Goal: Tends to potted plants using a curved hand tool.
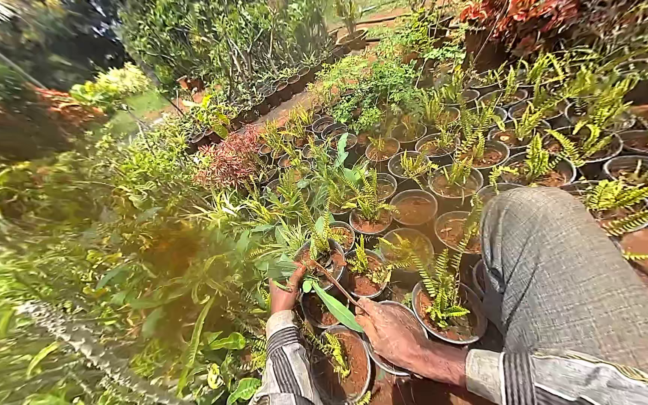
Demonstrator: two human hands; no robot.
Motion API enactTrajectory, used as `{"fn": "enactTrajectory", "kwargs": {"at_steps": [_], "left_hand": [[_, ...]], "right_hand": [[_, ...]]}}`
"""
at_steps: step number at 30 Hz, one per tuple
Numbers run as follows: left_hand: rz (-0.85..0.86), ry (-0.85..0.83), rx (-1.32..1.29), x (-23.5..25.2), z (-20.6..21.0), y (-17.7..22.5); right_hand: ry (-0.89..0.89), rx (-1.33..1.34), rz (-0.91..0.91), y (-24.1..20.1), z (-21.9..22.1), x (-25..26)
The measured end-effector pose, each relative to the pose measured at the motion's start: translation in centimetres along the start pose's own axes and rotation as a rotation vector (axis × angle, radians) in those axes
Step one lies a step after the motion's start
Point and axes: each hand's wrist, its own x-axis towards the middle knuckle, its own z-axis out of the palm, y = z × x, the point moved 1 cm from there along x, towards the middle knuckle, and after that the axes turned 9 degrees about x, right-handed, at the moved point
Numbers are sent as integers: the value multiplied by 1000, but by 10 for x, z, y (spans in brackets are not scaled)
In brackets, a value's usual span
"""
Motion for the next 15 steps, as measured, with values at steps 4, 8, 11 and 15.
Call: {"fn": "enactTrajectory", "kwargs": {"at_steps": [4, 8, 11, 15], "left_hand": [[-6, 11, -26, -1, 0, 1], [-7, -1, -21, -4, -1, 4], [-6, -24, 151, -3, -2, 16], [-85, -150, 609, 1, 4, 44]], "right_hand": [[6, 39, 9, 2, 0, -1], [-15, 73, 21, 9, 5, -4], [-34, 108, 78, 5, 2, -1], [-37, 207, 146, 2, 0, 3]]}}
